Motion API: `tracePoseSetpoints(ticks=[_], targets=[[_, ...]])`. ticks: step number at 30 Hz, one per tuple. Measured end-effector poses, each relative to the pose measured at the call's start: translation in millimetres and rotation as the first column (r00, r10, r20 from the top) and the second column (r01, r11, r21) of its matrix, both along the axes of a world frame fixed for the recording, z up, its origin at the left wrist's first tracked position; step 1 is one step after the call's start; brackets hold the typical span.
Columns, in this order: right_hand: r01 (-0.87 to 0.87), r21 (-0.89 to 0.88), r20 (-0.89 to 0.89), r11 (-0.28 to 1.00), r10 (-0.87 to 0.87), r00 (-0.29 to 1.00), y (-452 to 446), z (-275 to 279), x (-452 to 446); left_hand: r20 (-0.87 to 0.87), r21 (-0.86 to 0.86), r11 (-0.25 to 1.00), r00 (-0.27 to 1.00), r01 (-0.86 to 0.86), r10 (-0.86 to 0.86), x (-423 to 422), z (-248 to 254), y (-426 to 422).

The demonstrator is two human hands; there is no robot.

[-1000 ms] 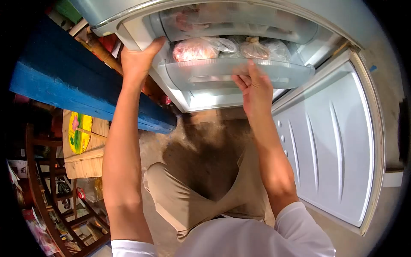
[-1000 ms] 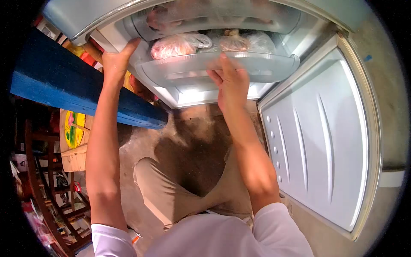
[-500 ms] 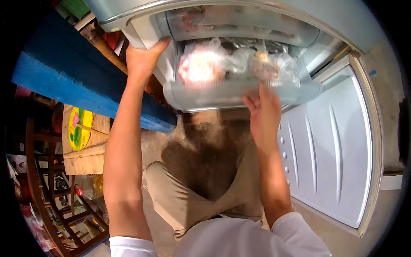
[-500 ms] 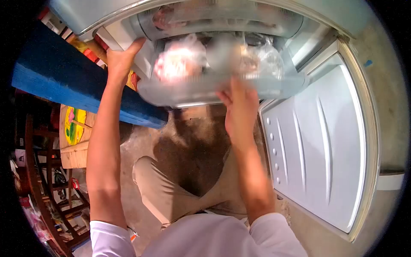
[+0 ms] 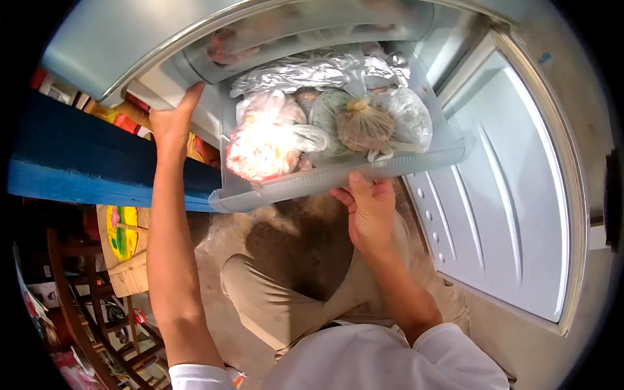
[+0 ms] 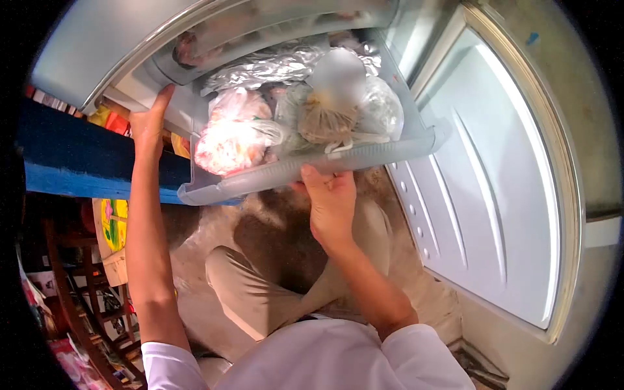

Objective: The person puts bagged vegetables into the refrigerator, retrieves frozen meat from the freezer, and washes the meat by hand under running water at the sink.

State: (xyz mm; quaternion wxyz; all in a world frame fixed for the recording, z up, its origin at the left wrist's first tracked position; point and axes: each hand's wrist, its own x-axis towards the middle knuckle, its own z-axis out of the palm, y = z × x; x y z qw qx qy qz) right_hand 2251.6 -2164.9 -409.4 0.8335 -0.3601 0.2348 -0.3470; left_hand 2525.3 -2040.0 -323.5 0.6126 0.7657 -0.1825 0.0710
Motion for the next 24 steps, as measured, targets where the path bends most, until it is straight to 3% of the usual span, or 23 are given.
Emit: tracePoseSetpoints(ticks=[3,5,6,8,10,12,14,15,17,18,20,24], targets=[[-0.033,0.021,0.028,0.999,0.032,0.999,1,2,-1,0.037,0.103,0.995,0.999,0.007,-0.011,-7,9,15],[-0.04,0.049,0.041,0.998,0.038,0.998,-2,7,-1,-0.067,0.549,0.83,0.995,0.096,-0.071,-10,13,40],[-0.036,0.044,0.052,0.998,0.034,0.998,-2,11,1,-0.006,0.806,0.59,0.998,0.044,-0.065,-28,21,46],[-0.028,0.056,0.063,0.998,0.025,0.998,-3,7,-1,-0.03,0.857,0.511,0.995,0.074,-0.092,-66,31,36],[-0.032,0.04,0.087,0.999,0.029,0.996,1,2,0,0.252,0.78,0.616,0.848,0.107,-0.467,-108,36,1],[-0.044,0.056,0.079,0.997,0.039,0.996,-1,6,0,0.108,0.813,0.547,0.873,0.198,-0.476,-123,41,-23],[-0.051,0.069,0.073,0.996,0.046,0.996,-1,10,1,0.358,0.86,0.509,0.753,-0.035,-0.553,-116,7,-40],[-0.06,0.071,0.07,0.996,0.055,0.996,0,11,1,0.358,0.861,0.508,0.751,-0.034,-0.555,-112,6,-47],[-0.057,0.078,0.068,0.995,0.052,0.996,-2,12,0,0.155,0.942,0.334,0.851,0.024,-0.501,-105,5,-61],[-0.063,0.081,0.06,0.995,0.059,0.996,-2,14,-1,0.11,0.91,0.399,0.859,0.115,-0.499,-97,7,-60],[-0.068,0.094,0.057,0.993,0.063,0.996,-2,14,-3,-0.13,0.872,0.382,0.897,0.305,-0.422,-82,13,-58],[-0.079,0.097,0.088,0.992,0.071,0.994,-3,14,-3,-0.253,0.8,0.451,0.905,0.395,-0.342,-73,11,-39]])
